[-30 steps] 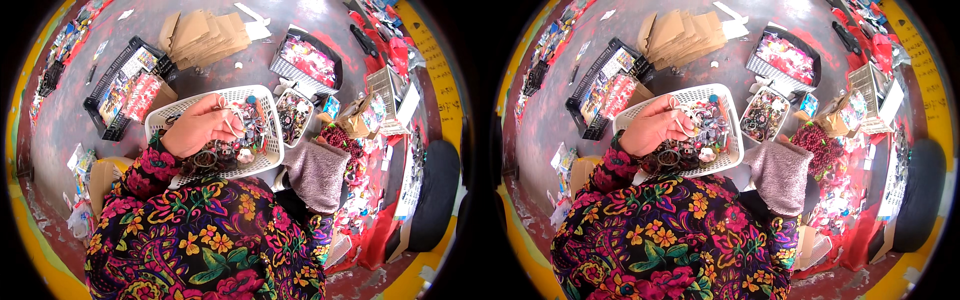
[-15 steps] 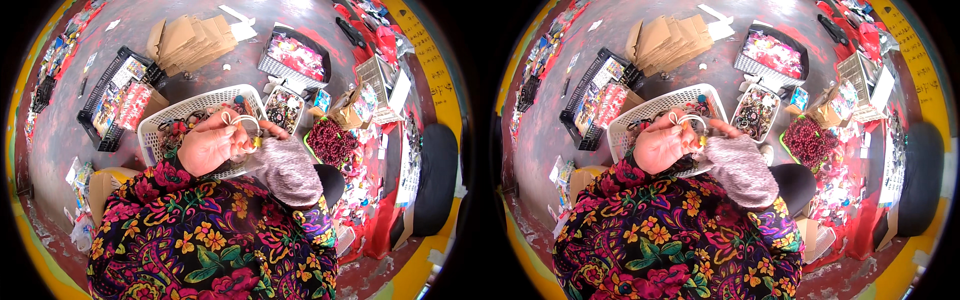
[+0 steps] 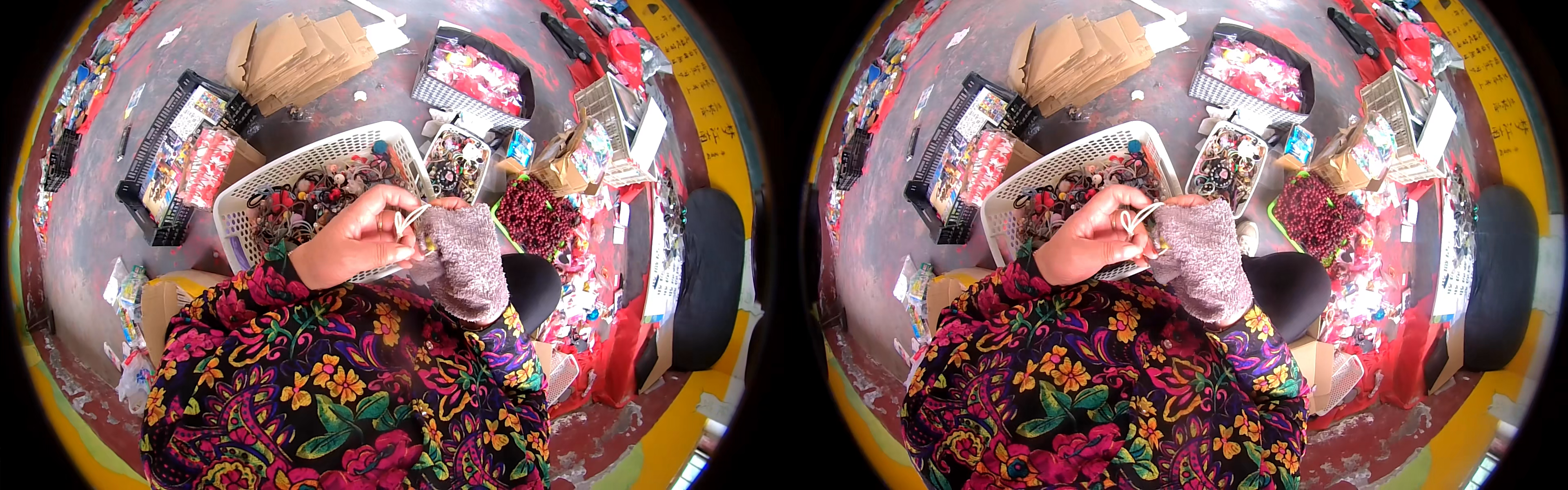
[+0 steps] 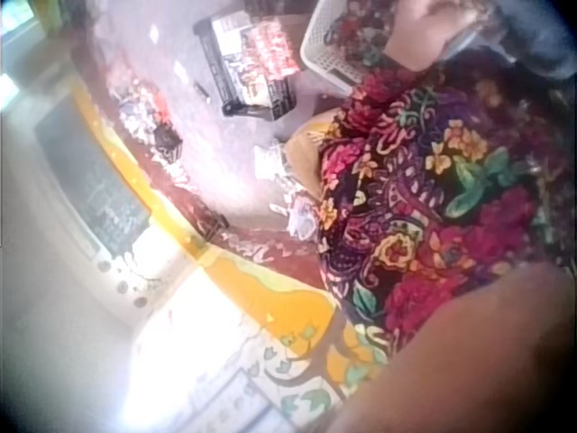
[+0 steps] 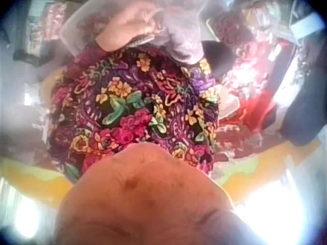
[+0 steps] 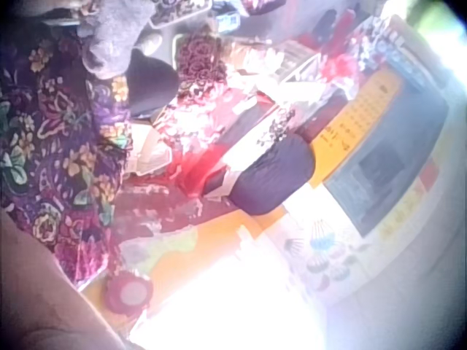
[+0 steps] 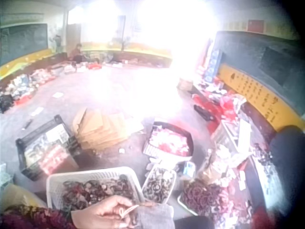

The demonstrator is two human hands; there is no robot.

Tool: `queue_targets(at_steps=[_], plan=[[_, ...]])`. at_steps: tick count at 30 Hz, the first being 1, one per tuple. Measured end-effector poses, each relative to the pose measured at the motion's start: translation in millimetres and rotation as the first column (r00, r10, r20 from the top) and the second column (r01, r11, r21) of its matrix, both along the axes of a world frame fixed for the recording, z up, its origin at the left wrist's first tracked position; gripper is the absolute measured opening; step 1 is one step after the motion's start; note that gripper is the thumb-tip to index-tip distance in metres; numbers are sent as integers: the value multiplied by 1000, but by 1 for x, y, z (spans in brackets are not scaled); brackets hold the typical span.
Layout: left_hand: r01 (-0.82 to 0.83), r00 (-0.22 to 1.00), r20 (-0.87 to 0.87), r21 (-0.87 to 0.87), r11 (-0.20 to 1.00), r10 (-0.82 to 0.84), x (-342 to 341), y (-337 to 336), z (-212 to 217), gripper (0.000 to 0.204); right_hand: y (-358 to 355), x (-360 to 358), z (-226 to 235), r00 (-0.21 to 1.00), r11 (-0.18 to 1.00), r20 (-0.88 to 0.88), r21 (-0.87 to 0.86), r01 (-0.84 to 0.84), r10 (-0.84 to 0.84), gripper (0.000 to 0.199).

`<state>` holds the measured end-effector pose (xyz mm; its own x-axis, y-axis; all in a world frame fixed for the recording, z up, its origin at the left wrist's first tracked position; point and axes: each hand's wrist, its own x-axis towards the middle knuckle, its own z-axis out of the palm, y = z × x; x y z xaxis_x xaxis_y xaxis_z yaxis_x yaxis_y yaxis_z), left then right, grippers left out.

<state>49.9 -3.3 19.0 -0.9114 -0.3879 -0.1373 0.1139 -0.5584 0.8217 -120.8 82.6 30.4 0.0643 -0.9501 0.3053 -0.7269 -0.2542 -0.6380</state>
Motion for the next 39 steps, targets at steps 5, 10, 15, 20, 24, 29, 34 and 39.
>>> queue_targets(at_steps=[5, 10, 15, 20, 24, 29, 34, 39], plan=[[-71, 990, -141, -349, 935, 23, -6, 4, -16, 59, -5, -1, -16, 967, 993, 254, 105, -48, 20, 24], [-7, 999, 20, -705, 709, 29, -3, 2, -14, 51, -12, 1, -10, 982, 982, 50, -64, -179, 182, 19], [1, 996, 78, -522, 853, 46, -5, 2, -13, 43, -9, 0, -11, 986, 986, 34, -8, -165, 165, 20], [-58, 991, 103, -266, 962, 88, -3, -6, -19, 29, -7, -1, 1, 995, 986, 92, 158, -52, 38, 37], [-73, 994, 91, 97, 993, 64, 2, -13, -25, 16, 2, -4, -1, 889, 988, 447, 153, 30, -97, 40], [-140, 983, -16, 571, 809, 181, 0, -21, -31, 8, 3, -2, -8, 52, 914, 922, 387, -124, -383, 48], [-63, 955, -144, 754, 654, 259, -1, -22, -41, 16, 4, 13, 3, 844, 945, 445, 257, 202, -301, 39], [-52, 962, -132, 768, 639, 237, -7, -11, -35, 21, 0, 19, -19, 797, 976, 565, 122, 178, -216, 28]])
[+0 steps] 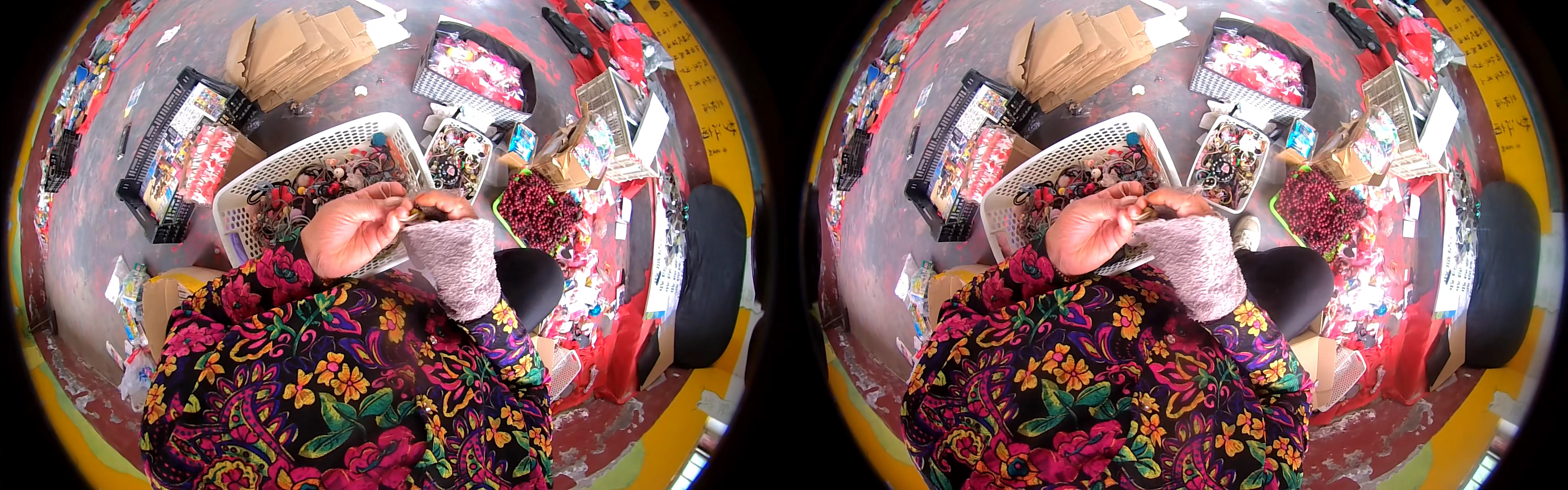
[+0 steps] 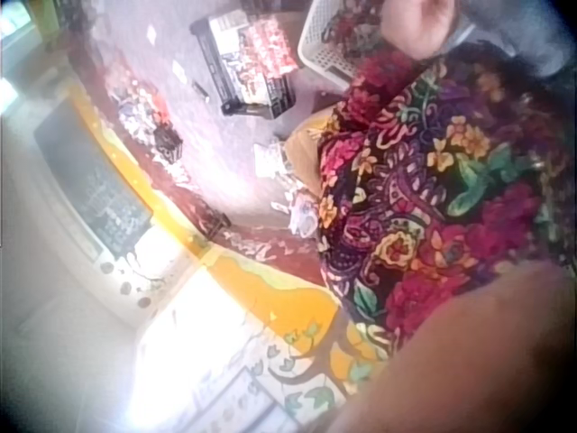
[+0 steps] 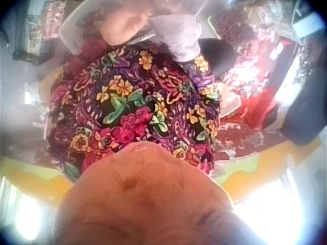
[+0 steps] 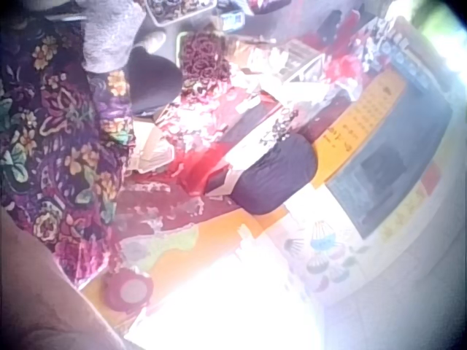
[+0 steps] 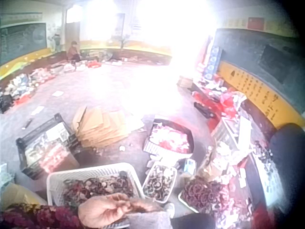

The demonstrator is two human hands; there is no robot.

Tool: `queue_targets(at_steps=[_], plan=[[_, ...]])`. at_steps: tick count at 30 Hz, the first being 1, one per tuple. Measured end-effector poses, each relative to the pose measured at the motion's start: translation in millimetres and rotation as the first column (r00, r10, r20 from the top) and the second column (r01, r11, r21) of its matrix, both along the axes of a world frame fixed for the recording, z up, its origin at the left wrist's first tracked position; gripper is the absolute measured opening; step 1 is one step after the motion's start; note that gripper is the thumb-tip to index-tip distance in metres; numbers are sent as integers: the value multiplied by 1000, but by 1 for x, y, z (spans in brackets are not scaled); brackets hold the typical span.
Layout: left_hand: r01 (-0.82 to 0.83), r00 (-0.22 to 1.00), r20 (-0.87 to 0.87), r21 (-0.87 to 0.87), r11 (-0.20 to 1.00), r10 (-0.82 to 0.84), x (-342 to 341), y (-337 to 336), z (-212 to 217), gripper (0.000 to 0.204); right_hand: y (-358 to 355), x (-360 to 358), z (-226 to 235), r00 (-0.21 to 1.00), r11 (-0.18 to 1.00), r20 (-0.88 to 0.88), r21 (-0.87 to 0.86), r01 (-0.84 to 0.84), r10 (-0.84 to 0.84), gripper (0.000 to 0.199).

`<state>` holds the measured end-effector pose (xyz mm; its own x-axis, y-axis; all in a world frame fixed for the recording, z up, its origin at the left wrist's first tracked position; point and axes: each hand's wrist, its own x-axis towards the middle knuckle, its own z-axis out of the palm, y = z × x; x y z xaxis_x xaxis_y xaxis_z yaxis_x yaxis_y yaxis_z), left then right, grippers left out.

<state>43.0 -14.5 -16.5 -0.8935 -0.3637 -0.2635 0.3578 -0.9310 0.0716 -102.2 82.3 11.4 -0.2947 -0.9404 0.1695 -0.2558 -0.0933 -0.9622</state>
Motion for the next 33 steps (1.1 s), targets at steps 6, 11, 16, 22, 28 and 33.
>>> queue_targets(at_steps=[6, 11, 16, 22, 28, 33], plan=[[-14, 999, 37, -67, 998, 17, 0, -3, 12, 32, 4, -25, -2, 982, 977, 42, 101, -189, 185, 15], [59, 993, 109, -211, 976, -37, -2, -1, 8, 35, 19, -21, -21, 998, 995, -14, 78, -64, 65, 38], [91, 987, 155, -349, 933, -39, 1, 2, 11, 29, 21, -21, -19, 979, 999, -196, -5, -54, 52, 40], [45, 985, 167, -442, 896, 32, 1, 2, 4, 26, 11, -21, -12, 930, 983, 351, 101, -156, 112, 14], [51, 976, 216, -394, 918, 38, -3, 6, 13, 21, 1, -22, -13, 735, 959, 672, 139, -248, 93, 5], [-29, 982, 173, -226, 974, 70, 0, 3, 13, 23, 4, -21, -6, 825, 948, 547, 167, -272, 140, 7]])
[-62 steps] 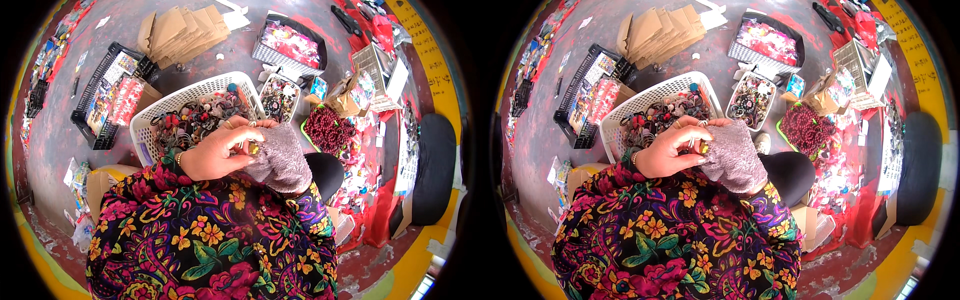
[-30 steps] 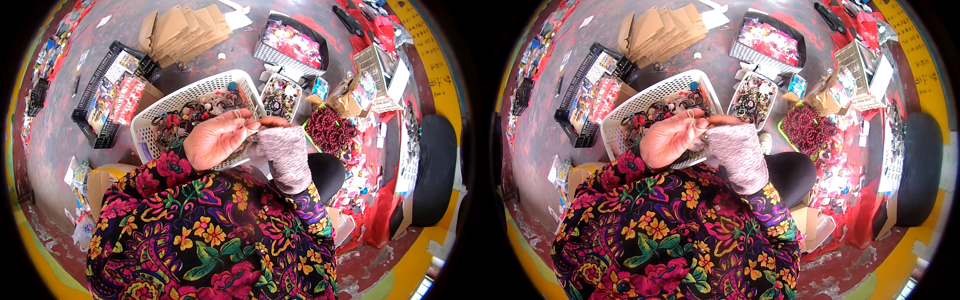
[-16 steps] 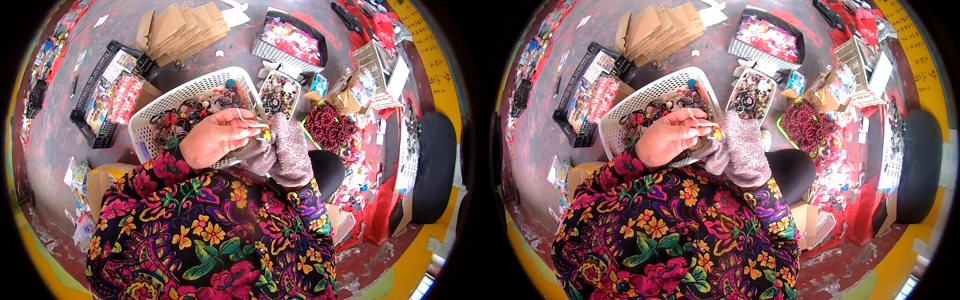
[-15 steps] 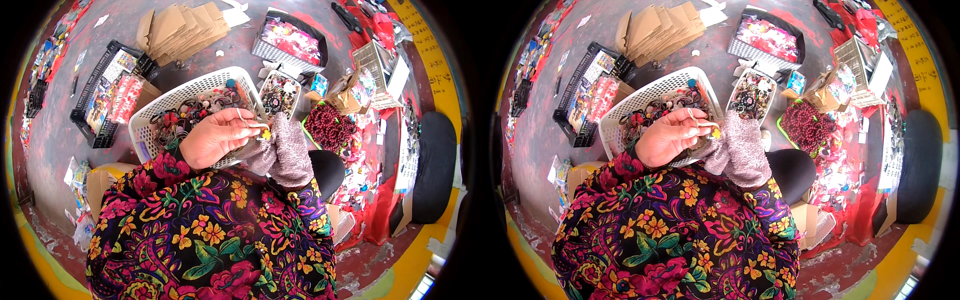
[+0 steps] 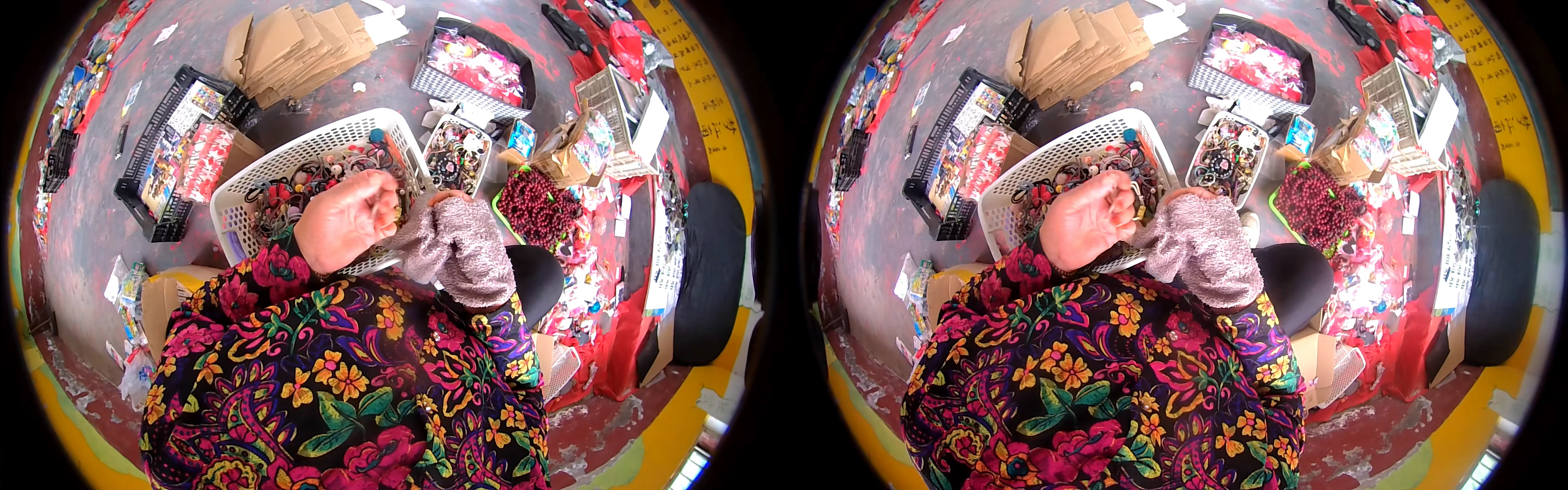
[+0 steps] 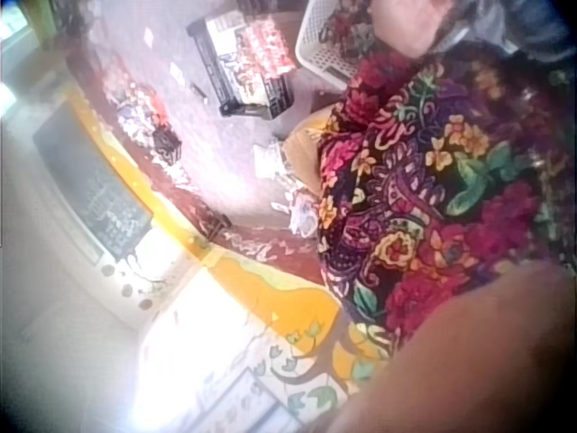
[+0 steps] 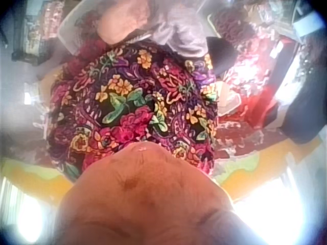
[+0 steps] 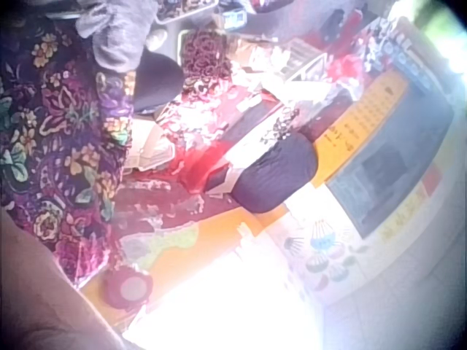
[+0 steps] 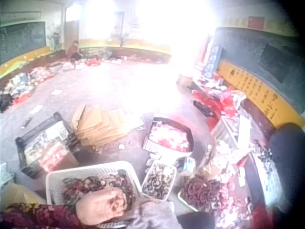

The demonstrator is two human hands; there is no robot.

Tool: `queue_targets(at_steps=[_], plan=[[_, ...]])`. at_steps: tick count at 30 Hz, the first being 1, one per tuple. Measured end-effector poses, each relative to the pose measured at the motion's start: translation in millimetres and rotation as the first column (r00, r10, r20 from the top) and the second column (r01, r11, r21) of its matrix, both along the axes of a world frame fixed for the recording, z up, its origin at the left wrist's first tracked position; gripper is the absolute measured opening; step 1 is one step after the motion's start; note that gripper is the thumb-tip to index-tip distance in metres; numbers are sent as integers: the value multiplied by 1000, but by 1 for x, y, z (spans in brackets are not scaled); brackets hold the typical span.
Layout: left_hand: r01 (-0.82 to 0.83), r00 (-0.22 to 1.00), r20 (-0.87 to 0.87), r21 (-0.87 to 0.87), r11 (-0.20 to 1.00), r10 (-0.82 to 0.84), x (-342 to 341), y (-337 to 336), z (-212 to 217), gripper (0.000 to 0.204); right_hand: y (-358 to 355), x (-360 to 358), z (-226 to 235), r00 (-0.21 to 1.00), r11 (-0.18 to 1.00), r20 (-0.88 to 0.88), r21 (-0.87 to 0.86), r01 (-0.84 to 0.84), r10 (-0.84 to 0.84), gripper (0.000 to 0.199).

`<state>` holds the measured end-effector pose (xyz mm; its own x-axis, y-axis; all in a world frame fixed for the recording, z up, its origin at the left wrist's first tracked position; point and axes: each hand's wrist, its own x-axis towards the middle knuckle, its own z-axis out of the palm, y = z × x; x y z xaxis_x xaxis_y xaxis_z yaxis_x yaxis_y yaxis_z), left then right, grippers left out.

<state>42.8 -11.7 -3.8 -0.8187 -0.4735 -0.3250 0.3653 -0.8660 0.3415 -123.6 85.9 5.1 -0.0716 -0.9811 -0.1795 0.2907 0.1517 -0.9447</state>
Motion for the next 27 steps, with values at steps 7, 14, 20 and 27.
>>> queue_targets(at_steps=[7, 14, 20, 27], plan=[[41, 913, -391, -200, 979, -118, 7, -8, -6, 44, -1, 12, 9, 848, 959, 452, 183, 215, -277, 11], [153, 903, -335, -331, 931, -268, 7, 0, -6, 46, -9, 10, 12, 974, 998, 225, 62, -5, -9, 30], [160, 970, -121, -331, 930, -210, 3, 1, 6, 33, -2, 3, 17, 999, 998, 10, 37, 42, -43, 27], [526, 834, 517, -644, 556, -190, 1, 3, 28, 16, 9, -2, 34, 727, 998, -687, -35, -46, 9, 32]])
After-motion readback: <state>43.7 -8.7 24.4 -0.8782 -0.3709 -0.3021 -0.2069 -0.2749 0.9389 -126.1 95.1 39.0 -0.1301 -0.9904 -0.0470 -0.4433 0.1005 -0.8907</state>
